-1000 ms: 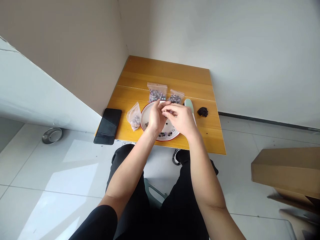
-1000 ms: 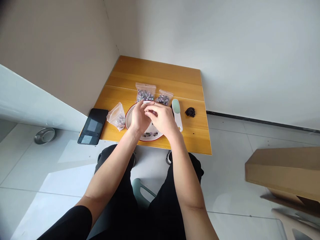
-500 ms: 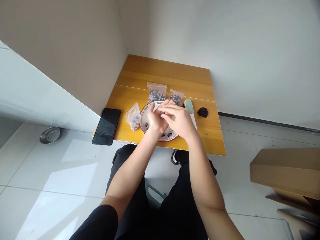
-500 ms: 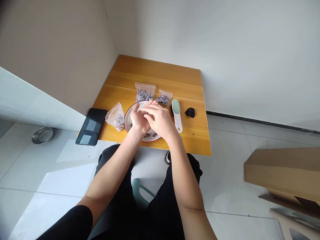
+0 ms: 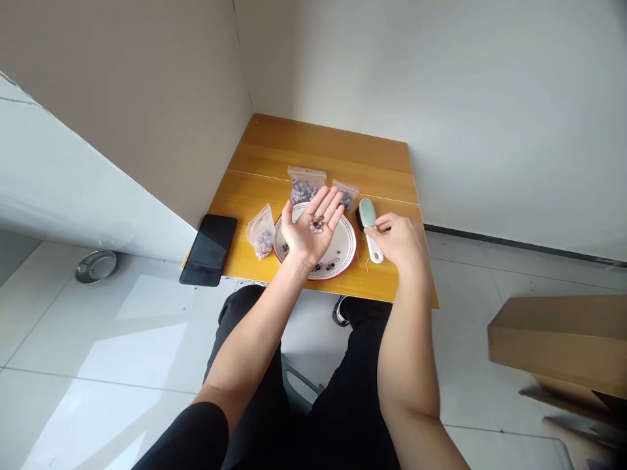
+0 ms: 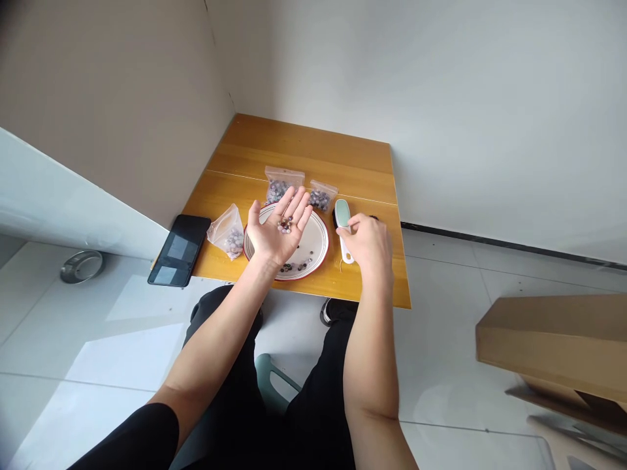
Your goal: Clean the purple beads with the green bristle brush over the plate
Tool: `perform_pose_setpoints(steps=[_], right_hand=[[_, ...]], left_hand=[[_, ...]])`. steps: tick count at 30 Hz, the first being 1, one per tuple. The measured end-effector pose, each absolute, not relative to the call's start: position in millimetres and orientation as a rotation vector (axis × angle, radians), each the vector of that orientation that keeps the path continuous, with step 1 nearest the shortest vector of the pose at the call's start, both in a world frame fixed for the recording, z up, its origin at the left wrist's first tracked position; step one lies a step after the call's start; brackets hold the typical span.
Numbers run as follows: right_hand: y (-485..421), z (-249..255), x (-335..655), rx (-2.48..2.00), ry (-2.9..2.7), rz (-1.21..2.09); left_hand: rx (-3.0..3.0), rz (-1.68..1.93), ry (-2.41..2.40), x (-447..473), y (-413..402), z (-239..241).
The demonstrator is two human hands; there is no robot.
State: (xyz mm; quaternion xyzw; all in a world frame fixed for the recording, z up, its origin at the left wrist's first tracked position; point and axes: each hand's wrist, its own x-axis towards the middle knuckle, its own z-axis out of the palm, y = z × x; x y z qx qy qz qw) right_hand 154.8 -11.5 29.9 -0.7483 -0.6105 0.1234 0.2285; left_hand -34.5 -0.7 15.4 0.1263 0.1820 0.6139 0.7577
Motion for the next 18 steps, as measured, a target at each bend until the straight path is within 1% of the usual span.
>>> perform_pose_setpoints(steps=[4, 7, 12, 18], right_hand=[[-7.0, 14.9, 150.9, -2.183, -1.656, 0.384], [-3.5, 7.9, 151.5, -2.141, -1.643, 0.354], [-5.0, 17.5, 165.6, -1.826, -1.638, 0.341], [-14.2, 32.7, 153.9, -1.337, -1.645, 0.738]], left_hand=[[0.285, 1.333, 0.471, -33.6, -1.2, 18.9], [0.259, 1.340, 0.457, -33.3, 1.1, 15.7], [0.218, 1.350, 0.397, -33.4, 5.6, 11.3], [0.123, 1.338, 0.392, -28.5, 9.6, 13.1]])
